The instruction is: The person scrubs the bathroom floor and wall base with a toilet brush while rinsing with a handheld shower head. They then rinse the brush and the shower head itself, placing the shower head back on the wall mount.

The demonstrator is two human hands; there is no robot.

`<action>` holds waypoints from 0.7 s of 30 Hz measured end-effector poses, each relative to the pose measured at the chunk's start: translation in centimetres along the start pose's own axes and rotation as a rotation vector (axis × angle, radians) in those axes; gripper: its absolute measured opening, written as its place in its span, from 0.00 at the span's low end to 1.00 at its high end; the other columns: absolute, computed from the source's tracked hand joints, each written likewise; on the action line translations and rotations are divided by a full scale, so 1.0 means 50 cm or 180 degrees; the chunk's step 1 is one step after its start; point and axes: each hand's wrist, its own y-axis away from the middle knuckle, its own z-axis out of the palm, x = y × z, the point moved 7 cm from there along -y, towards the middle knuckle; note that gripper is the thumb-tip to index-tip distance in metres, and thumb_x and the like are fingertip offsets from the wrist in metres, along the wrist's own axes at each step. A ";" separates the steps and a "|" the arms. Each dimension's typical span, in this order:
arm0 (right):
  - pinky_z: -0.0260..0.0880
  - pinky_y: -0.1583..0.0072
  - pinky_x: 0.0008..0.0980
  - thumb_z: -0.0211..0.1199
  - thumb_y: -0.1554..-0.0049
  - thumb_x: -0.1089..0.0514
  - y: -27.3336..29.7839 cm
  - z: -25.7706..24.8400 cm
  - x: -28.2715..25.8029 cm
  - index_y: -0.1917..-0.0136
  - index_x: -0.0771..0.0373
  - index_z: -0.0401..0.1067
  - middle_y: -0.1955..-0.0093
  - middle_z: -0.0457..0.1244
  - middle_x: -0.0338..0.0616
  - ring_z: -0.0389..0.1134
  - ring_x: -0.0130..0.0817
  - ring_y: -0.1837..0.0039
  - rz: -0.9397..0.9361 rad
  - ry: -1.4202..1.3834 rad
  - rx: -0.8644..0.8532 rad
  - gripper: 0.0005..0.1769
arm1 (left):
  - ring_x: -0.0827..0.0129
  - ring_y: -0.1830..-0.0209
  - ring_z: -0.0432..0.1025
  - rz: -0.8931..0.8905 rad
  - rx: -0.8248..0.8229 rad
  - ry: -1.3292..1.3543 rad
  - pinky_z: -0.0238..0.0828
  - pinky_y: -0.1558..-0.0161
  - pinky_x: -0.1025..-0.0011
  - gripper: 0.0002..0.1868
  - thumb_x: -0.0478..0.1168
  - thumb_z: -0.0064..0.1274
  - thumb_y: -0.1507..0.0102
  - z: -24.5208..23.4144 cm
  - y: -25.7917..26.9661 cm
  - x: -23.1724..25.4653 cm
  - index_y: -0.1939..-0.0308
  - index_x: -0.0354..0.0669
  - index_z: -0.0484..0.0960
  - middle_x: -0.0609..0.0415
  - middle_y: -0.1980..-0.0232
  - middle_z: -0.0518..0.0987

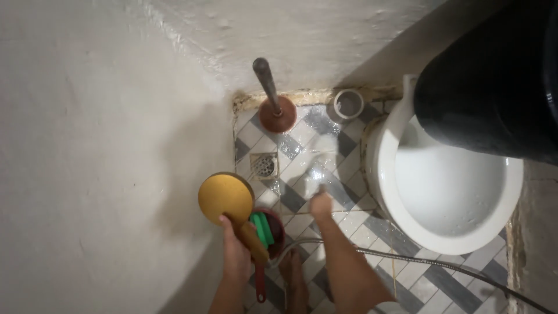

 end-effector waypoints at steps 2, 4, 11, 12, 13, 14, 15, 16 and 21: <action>0.69 0.43 0.54 0.52 0.34 0.50 0.012 -0.013 -0.086 0.41 0.64 0.73 0.46 0.69 0.62 0.70 0.57 0.43 -0.0453 0.0055 -0.0574 0.18 | 0.66 0.63 0.69 -0.0151 0.0087 -0.0028 0.68 0.61 0.67 0.36 0.72 0.33 0.35 0.004 0.005 -0.003 0.49 0.44 0.74 0.54 0.63 0.74; 0.69 0.43 0.54 0.52 0.34 0.50 0.071 -0.046 -0.171 0.41 0.63 0.73 0.46 0.69 0.62 0.70 0.58 0.42 -0.0678 -0.0339 -0.0880 0.18 | 0.67 0.62 0.70 0.0000 0.0118 -0.0160 0.68 0.61 0.66 0.29 0.64 0.42 0.35 0.002 0.032 0.000 0.47 0.44 0.74 0.55 0.61 0.74; 0.70 0.40 0.51 0.66 0.42 0.48 0.395 -0.353 -0.210 0.33 0.69 0.59 0.44 0.66 0.67 0.69 0.60 0.40 -0.0718 -0.2363 -0.0377 0.33 | 0.68 0.54 0.75 0.0414 -0.0061 -0.0836 0.71 0.52 0.68 0.23 0.33 0.62 0.42 0.091 0.148 -0.022 0.44 0.39 0.78 0.54 0.51 0.80; 0.68 0.39 0.51 0.66 0.42 0.49 0.421 -0.405 -0.200 0.31 0.68 0.58 0.43 0.65 0.67 0.68 0.60 0.38 -0.0699 -0.2363 -0.0442 0.34 | 0.66 0.54 0.75 0.0421 -0.0112 -0.0907 0.71 0.53 0.67 0.22 0.33 0.62 0.42 0.107 0.167 -0.029 0.44 0.37 0.78 0.51 0.52 0.80; 0.69 0.38 0.50 0.63 0.42 0.49 0.446 -0.450 -0.186 0.31 0.67 0.59 0.44 0.67 0.67 0.69 0.59 0.39 -0.0514 -0.2122 -0.0598 0.32 | 0.66 0.54 0.75 0.0358 -0.0229 -0.0921 0.71 0.52 0.67 0.21 0.33 0.62 0.41 0.128 0.189 -0.041 0.44 0.37 0.78 0.51 0.51 0.80; 0.69 0.38 0.48 0.60 0.41 0.49 0.478 -0.493 -0.169 0.31 0.66 0.60 0.46 0.69 0.66 0.70 0.58 0.39 -0.0322 -0.1888 -0.0756 0.31 | 0.67 0.54 0.75 0.0292 -0.0346 -0.0940 0.70 0.51 0.67 0.21 0.34 0.62 0.41 0.153 0.216 -0.052 0.44 0.37 0.78 0.52 0.51 0.81; 0.69 0.37 0.47 0.57 0.41 0.49 0.505 -0.533 -0.151 0.30 0.64 0.61 0.47 0.70 0.65 0.71 0.56 0.39 -0.0129 -0.1656 -0.0919 0.29 | 0.67 0.54 0.75 0.0225 -0.0461 -0.0962 0.70 0.51 0.68 0.21 0.34 0.62 0.41 0.180 0.241 -0.056 0.44 0.37 0.79 0.53 0.51 0.81; 0.68 0.37 0.47 0.55 0.40 0.49 0.529 -0.579 -0.146 0.30 0.63 0.62 0.45 0.69 0.64 0.70 0.57 0.39 -0.0301 -0.1663 -0.0907 0.28 | 0.67 0.53 0.75 0.0078 -0.0582 -0.1004 0.70 0.50 0.67 0.21 0.35 0.62 0.41 0.203 0.266 -0.055 0.44 0.38 0.79 0.53 0.50 0.81; 0.70 0.38 0.45 0.47 0.38 0.52 0.668 -0.696 -0.060 0.30 0.58 0.67 0.42 0.68 0.60 0.72 0.55 0.39 -0.0746 -0.2170 -0.1068 0.25 | 0.67 0.47 0.75 -0.0653 -0.1114 -0.0976 0.71 0.47 0.66 0.22 0.38 0.60 0.40 0.315 0.406 -0.064 0.41 0.42 0.78 0.55 0.46 0.80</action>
